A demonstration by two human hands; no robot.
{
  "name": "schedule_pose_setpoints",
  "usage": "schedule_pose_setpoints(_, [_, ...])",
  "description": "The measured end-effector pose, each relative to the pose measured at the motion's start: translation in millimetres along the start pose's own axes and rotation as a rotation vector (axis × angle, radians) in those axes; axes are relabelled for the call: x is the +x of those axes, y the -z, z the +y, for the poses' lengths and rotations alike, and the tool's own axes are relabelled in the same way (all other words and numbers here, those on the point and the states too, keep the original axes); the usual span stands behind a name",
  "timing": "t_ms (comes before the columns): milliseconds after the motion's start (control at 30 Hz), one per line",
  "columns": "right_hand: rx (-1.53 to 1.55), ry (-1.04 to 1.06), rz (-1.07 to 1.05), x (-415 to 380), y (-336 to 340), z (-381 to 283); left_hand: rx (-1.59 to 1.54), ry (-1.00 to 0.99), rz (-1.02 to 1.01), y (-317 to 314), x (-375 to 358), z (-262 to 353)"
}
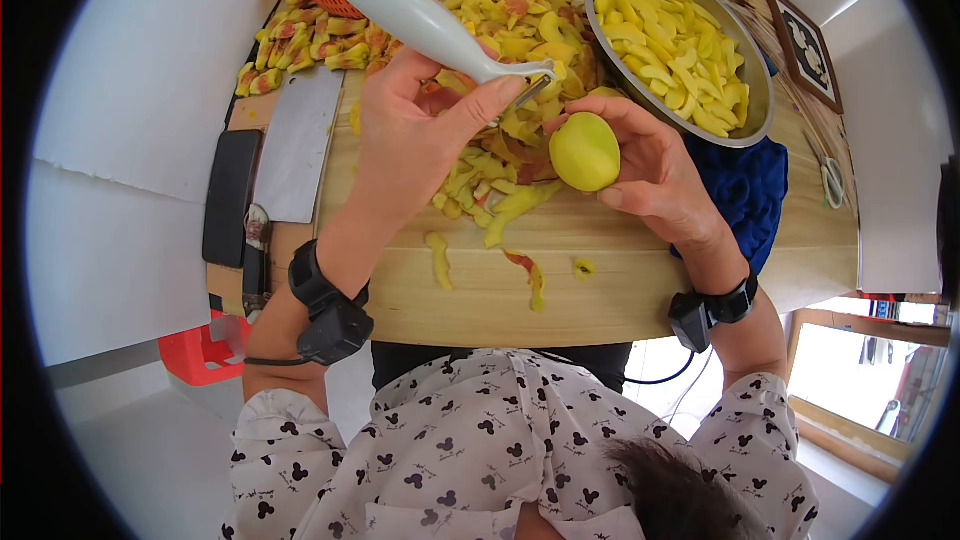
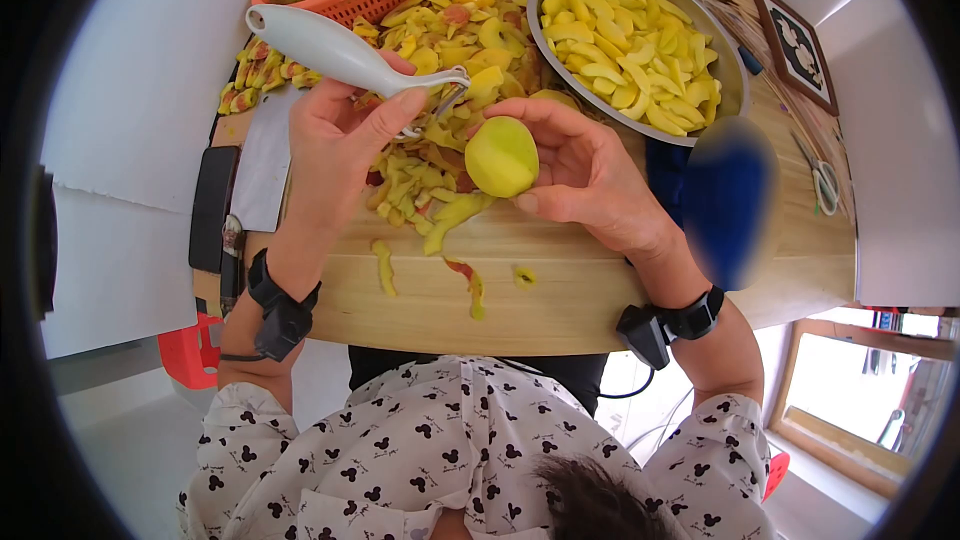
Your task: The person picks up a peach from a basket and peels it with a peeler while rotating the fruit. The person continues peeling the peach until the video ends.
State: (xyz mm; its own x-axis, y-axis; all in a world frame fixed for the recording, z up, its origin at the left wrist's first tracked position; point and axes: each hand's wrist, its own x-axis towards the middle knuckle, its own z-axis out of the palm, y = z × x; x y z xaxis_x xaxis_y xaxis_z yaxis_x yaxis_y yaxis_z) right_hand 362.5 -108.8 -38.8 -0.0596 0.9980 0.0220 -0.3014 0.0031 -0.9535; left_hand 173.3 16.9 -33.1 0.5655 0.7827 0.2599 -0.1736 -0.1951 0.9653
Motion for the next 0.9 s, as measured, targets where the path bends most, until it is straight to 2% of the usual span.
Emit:
schedule_pose_setpoints(167, [-0.057,0.006,0.029,-0.1,2.5,2.8,-0.050,0.032,-0.018,4.6,1.0,-0.5])
schedule_pose_setpoints(233, [0.023,0.003,-0.037,0.3,5.0,3.3,-0.419,0.174,-0.160,10.2,3.1,-5.1])
schedule_pose_setpoints(433, [-0.080,-0.018,0.027,-0.3,0.8,1.6,-0.414,0.144,-0.143,7.2,1.8,-5.5])
schedule_pose_setpoints(567, [-0.027,-0.032,0.035,-1.2,0.1,0.6,-0.347,0.153,-0.143,1.9,-2.7,-0.8])
schedule_pose_setpoints(900, [-0.100,0.000,0.076,-1.2,-0.4,2.2,-0.301,0.127,-0.282,-13.1,-12.8,1.2])
